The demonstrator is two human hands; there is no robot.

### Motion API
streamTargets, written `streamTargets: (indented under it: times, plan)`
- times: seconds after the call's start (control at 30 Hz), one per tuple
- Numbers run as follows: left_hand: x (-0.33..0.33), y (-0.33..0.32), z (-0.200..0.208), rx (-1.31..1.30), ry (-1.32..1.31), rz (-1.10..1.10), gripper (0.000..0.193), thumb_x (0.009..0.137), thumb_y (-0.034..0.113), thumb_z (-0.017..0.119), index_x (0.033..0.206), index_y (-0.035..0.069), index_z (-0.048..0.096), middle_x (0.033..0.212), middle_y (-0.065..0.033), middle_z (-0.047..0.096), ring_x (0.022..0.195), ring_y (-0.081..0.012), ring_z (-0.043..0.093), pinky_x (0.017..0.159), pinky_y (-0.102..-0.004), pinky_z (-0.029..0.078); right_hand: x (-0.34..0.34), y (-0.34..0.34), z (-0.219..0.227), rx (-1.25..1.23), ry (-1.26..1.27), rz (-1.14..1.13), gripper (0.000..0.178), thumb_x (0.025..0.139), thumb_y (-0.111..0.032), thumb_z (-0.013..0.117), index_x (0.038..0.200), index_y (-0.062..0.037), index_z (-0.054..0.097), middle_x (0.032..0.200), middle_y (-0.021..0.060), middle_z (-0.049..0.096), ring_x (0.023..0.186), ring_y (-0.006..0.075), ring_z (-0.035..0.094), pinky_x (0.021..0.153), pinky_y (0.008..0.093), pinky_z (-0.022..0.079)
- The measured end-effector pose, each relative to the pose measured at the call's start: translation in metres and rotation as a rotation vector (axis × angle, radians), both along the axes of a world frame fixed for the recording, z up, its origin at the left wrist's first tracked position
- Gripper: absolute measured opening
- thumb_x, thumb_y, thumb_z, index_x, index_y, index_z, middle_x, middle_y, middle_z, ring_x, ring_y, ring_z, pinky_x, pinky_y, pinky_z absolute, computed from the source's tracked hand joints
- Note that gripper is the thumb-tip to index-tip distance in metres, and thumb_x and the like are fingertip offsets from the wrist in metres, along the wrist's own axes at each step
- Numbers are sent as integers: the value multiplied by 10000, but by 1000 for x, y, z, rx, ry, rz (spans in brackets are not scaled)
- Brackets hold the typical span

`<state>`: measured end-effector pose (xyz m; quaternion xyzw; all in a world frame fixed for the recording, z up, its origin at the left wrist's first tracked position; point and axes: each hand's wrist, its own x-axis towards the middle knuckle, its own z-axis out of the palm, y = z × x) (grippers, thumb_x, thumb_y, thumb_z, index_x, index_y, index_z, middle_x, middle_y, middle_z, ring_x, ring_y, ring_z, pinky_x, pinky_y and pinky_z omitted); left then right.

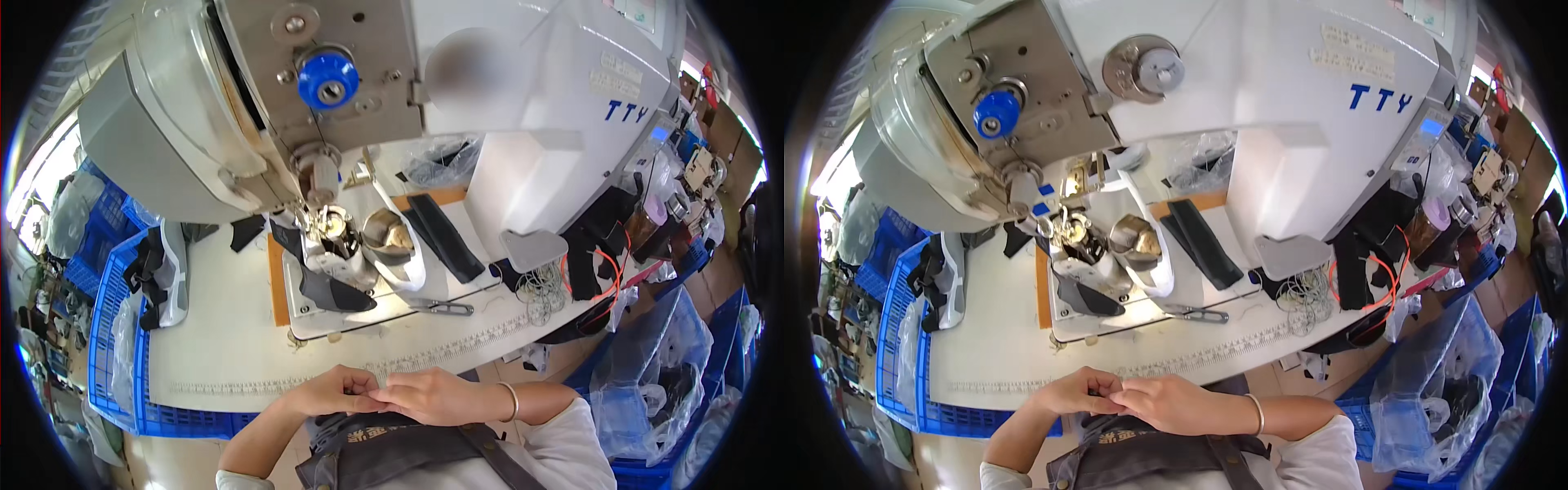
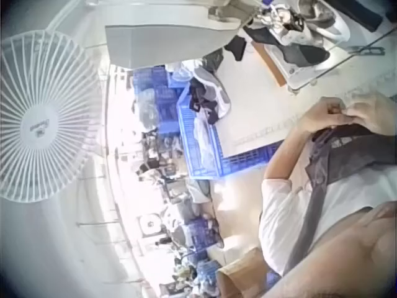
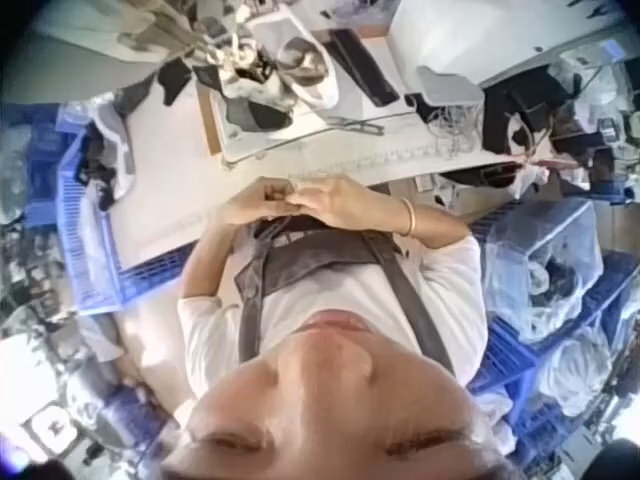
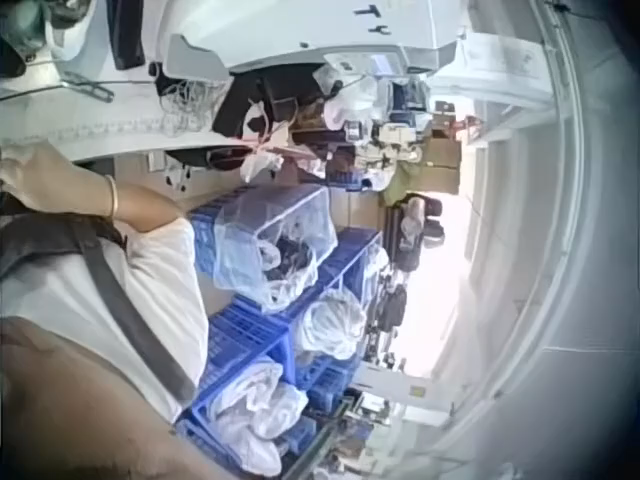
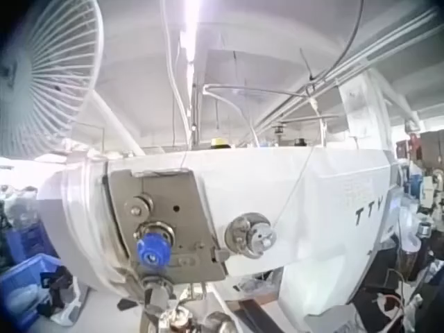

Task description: The recorder is sewing together various fabric and leather components of a shoe upper using an industrial sewing machine.

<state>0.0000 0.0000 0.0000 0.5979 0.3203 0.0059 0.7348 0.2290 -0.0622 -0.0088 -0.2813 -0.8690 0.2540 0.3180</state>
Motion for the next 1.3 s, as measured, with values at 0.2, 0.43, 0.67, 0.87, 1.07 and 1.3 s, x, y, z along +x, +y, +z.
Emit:
streamTargets:
  times: [0.2, 0.43, 0.67, 0.87, 1.07, 1.3]
  plan:
    - [11, -14, -3, 18, -53, -23, 180, 890, 193, 712, 942, 29, 658, 754, 41, 584, 682, -44, 494, 610, -222, 384, 13, -13, 0, -148, 101, 35, 207, 875, -104, 667, 1056, -10, 631, 881, 112, 614, 780, 291, 653, 668, 374, 533]
    - [21, -22, -31, -314, -179, 471, 310, 1018, 181, 497, 1238, -32, 547, 1083, -60, 625, 987, -105, 581, 752, -239, 504, 28, -9, -11, -370, 197, -245, 174, 872, -67, 696, 1039, -20, 687, 786, 76, 646, 648, 154, 659, 588, 267, 508]
    - [29, -26, -11, -204, -140, 526, 316, 1000, -8, 433, 1311, -46, 468, 1201, -168, 610, 1133, -208, 610, 978, -313, 529, 33, -5, -17, -701, 324, -220, 198, 890, -93, 697, 1057, 12, 685, 813, 89, 699, 640, 103, 652, 589, 250, 507]
    - [31, -18, -5, 161, -106, 512, 235, 960, -26, 534, 1182, -70, 599, 1205, -153, 642, 1099, -191, 638, 933, -306, 547, 32, 4, -22, -958, 546, -173, 216, 928, -105, 678, 1070, 56, 664, 830, 65, 695, 653, 72, 631, 577, 210, 514]
    - [36, -18, -21, -434, -559, 804, 345, 938, -80, 524, 1279, -52, 566, 1269, -143, 614, 1141, -219, 626, 1013, -311, 493, 22, 14, -25, -998, 637, -191, 239, 935, -117, 678, 1091, 62, 652, 840, 53, 681, 660, 69, 621, 580, 210, 516]
    - [45, -11, -25, 202, -364, 743, 329, 967, -62, 511, 1294, -59, 543, 1285, -133, 606, 1154, -213, 621, 999, -303, 497, 16, 24, -14, -970, 580, -245, 231, 933, -113, 680, 1082, 60, 648, 841, 51, 678, 664, 70, 625, 585, 211, 529]
